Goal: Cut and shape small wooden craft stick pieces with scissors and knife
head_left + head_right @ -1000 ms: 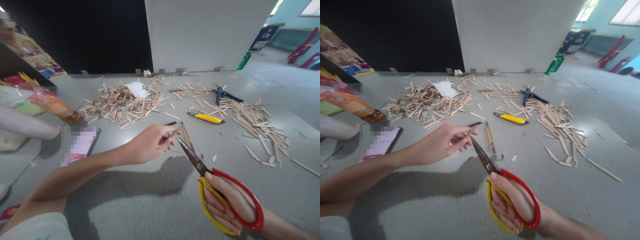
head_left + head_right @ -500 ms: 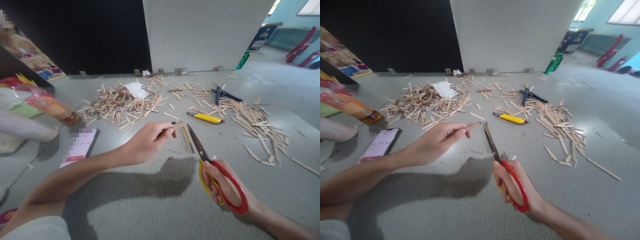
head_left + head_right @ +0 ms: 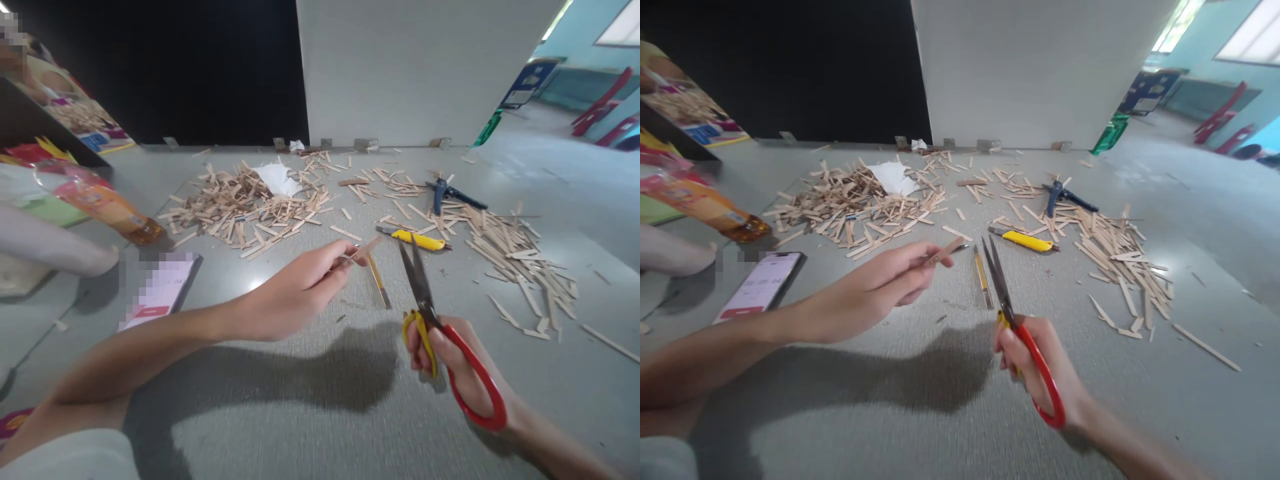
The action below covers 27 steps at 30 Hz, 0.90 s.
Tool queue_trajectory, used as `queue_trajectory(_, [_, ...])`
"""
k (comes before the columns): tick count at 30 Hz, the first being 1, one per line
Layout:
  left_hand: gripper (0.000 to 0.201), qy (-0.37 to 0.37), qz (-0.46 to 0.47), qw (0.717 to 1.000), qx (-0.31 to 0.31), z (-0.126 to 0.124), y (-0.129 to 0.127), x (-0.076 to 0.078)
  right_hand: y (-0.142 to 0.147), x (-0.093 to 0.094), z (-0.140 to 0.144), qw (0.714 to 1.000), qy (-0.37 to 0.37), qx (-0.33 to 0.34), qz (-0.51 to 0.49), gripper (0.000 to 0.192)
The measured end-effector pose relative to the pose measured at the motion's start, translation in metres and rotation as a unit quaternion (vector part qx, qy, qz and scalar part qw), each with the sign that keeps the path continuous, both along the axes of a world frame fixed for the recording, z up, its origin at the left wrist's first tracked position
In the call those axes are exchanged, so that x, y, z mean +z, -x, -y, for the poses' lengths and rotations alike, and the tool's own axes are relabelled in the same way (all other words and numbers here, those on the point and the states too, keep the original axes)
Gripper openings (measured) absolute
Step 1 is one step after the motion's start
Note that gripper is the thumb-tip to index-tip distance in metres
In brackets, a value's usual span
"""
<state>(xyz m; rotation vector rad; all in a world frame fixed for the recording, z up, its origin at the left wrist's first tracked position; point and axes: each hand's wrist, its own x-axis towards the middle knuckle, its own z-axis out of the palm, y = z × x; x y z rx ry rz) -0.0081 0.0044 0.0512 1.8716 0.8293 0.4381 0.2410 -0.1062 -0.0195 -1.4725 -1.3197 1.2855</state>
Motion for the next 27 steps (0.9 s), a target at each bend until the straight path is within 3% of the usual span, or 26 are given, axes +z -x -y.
queue_trajectory(4, [0.015, 0.052, 0.062, 0.996, -0.031, 0.004, -0.002, -0.008, 0.009, 0.002, 0.017, 0.994, 0.026, 0.068, -0.083, 0.073])
queue_trajectory(8, [0.003, 0.06, 0.061, 0.995, -0.054, 0.008, -0.005, -0.014, 0.012, -0.003, 0.026, 0.985, 0.068, 0.125, -0.101, 0.075])
queue_trajectory(15, [0.006, 0.071, 0.081, 0.991, -0.076, 0.013, -0.007, -0.014, 0.01, -0.008, 0.032, 0.981, 0.145, 0.12, -0.047, 0.079])
queue_trajectory(21, [0.013, -0.016, 0.068, 0.996, -0.053, 0.015, -0.009, -0.022, 0.015, -0.005, 0.032, 0.981, 0.142, 0.122, -0.057, 0.078])
queue_trajectory(27, [0.039, -0.083, 0.045, 0.995, -0.036, 0.02, -0.011, -0.038, 0.019, 0.002, 0.034, 0.977, 0.171, 0.114, -0.059, 0.081])
